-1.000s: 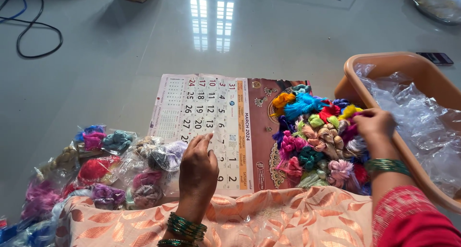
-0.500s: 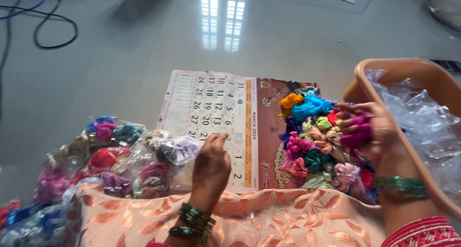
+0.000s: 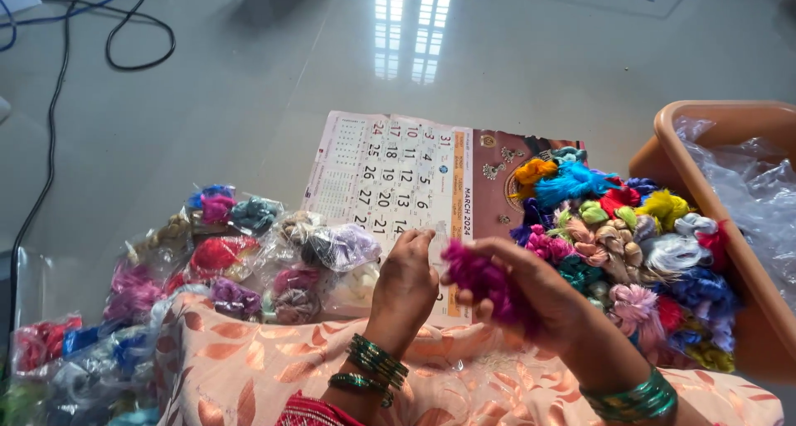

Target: The person packages colorful scrunchies by picking them up by hand from a pile, placing each one into a small plastic bag, and then moving the filled bags aside.

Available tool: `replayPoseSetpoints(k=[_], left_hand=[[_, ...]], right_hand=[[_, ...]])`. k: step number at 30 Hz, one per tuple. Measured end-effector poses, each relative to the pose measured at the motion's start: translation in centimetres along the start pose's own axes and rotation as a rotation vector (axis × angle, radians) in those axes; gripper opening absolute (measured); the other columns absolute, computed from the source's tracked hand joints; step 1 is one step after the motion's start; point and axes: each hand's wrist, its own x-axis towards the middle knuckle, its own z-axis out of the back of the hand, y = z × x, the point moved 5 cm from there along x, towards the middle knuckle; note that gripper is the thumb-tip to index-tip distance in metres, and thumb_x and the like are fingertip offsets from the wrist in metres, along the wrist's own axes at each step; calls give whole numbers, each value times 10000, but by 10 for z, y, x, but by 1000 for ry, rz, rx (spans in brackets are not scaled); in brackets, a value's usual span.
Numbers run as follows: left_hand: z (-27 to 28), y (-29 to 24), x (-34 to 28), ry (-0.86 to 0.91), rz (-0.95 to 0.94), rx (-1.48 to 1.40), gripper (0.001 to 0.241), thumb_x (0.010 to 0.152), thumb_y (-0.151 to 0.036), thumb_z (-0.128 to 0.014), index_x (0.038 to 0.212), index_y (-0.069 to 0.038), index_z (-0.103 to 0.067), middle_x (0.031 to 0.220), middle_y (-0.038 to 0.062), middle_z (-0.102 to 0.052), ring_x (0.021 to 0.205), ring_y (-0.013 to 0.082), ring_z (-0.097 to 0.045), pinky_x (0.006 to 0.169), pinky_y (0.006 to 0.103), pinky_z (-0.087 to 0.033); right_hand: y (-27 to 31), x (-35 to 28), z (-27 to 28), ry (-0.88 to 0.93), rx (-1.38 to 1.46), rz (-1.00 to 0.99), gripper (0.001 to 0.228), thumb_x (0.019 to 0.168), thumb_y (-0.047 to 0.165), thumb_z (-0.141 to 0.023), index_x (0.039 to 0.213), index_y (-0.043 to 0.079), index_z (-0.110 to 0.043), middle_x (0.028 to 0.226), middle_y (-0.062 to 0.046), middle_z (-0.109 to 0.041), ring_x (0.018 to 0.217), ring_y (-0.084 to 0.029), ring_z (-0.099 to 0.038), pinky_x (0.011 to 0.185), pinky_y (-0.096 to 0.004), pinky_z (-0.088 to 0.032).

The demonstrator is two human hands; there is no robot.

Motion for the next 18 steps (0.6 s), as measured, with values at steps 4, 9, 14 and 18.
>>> replayPoseSetpoints(k=[4, 9, 14, 18], left_hand=[[-6, -9, -1, 65, 16, -67, 461, 777, 38, -609, 1237, 15, -634, 1130, 186, -646, 1004, 367, -673, 870, 425, -557], [-24, -12, -9, 130, 55, -80, 356, 804, -8, -689, 1157, 9, -651, 1090, 194, -638, 989, 373, -670, 875, 434, -558], [-31, -21, -16, 184, 140, -101, 343, 842, -85, -721, 1145, 29, -605, 1210, 193, -585, 988, 374, -680, 846, 437, -580], [-34, -20, -18, 158, 85, -96, 350, 834, -73, -717, 1139, 49, -596, 1216, 215, -573, 999, 391, -680, 851, 435, -588]], right_hand=[[5, 0, -12, -5, 116, 69, 380, 905, 259, -622, 1160, -22, -634, 965, -164, -752, 757, -208, -719, 662, -294, -606], [5, 7, 4, -157, 138, 151, 346, 870, 193, -589, 1144, -16, -611, 967, -144, -732, 823, -240, -740, 793, -350, -635], [-1, 16, 25, -157, -213, 206, 464, 917, 36, -598, 1378, 75, -623, 1031, -70, -729, 795, -152, -669, 746, -312, -573], [-1, 21, 27, -84, -487, 273, 531, 917, -7, -611, 1426, 116, -523, 1134, -18, -708, 849, -117, -640, 749, -299, -561]])
